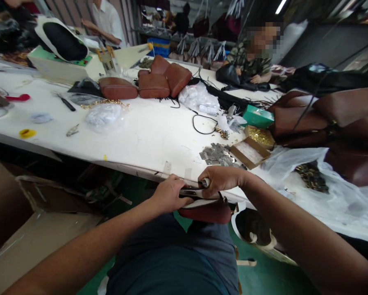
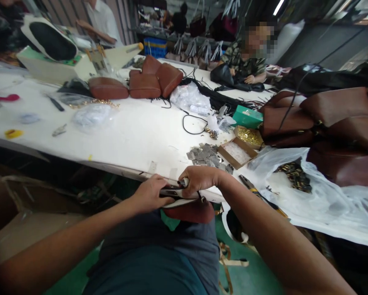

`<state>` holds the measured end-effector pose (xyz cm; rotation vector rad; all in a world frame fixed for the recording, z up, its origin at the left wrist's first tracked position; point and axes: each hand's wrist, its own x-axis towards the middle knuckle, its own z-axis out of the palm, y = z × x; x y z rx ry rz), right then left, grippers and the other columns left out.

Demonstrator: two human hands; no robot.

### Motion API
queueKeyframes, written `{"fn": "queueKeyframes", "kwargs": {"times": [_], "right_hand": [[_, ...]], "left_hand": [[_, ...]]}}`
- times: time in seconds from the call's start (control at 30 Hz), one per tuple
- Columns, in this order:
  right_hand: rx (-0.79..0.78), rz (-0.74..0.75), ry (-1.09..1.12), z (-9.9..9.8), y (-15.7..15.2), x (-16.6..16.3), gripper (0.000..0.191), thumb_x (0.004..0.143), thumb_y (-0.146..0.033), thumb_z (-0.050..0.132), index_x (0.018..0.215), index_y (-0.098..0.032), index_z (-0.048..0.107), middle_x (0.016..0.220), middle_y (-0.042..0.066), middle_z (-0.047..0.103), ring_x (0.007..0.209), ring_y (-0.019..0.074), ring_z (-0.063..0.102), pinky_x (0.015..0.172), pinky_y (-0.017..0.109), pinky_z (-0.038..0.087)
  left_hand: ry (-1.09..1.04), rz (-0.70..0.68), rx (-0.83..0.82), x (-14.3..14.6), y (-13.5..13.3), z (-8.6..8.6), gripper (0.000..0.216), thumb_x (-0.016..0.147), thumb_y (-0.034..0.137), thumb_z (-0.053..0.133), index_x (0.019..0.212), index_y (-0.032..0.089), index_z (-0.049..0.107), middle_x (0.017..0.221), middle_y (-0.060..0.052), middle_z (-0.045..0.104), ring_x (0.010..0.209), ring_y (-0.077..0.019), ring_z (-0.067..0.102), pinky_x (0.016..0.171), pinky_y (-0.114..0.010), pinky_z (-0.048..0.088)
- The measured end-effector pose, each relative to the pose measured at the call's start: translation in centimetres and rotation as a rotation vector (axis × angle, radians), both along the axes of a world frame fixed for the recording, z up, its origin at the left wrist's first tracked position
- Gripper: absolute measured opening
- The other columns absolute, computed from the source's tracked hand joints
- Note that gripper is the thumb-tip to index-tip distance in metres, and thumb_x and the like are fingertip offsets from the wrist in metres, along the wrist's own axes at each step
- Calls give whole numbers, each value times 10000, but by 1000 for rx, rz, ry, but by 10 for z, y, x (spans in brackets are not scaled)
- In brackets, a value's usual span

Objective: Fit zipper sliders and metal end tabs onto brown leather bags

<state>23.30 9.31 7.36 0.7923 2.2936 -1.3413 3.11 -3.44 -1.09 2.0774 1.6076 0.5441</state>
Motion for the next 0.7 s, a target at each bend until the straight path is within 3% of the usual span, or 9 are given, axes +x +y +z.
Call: {"fn": "queueKeyframes", "kwargs": {"times": [0.13,0.23,0.3,0.37,0.47,0.57,0.7], "right_hand": [[26,11,6,-6,2,-9,181,658,-310,803,752,-164,753,608,-59,618,561,108,485,535,231,312],[64,-32,20,-9,0,-10,187,666,-323,827,770,-184,760,605,-57,629,557,116,508,527,232,327],[179,-191,139,-6,-9,-15,213,701,-372,842,771,-194,748,617,-52,629,570,119,517,529,231,341],[307,-478,386,-1,-24,-26,287,773,-456,827,756,-196,706,624,-43,610,567,118,509,523,233,351],[269,-852,796,0,-52,-49,449,932,-607,655,728,-209,610,603,-26,579,517,122,501,497,250,378],[133,-949,906,-16,-72,-62,516,990,-637,555,690,-218,569,571,-18,570,496,132,511,500,269,412],[292,-1076,810,-49,-83,-45,438,977,-531,654,683,-211,600,616,-14,592,583,144,547,606,286,459]], "left_hand": [[-137,107,-97,8,-22,-19,334,840,523,734,982,222,763,963,-76,722,938,-253,657,800,-321,475],[-370,248,-323,18,-30,-35,343,829,539,727,889,201,750,782,-36,690,731,-209,617,632,-280,371],[-505,292,-419,26,-32,-46,322,853,504,698,811,185,720,707,-14,656,666,-183,584,577,-267,307],[-567,304,-440,33,-30,-54,314,872,472,672,772,175,694,686,-1,639,652,-170,570,566,-262,289],[-661,318,-460,40,-24,-60,320,846,466,701,741,164,681,674,10,623,662,-163,560,576,-260,289],[-756,356,-497,40,-17,-60,358,802,488,742,693,154,675,639,19,599,644,-158,544,568,-257,289],[-899,461,-590,35,-12,-61,324,767,467,768,741,147,728,664,10,662,638,-171,593,576,-252,367]]}}
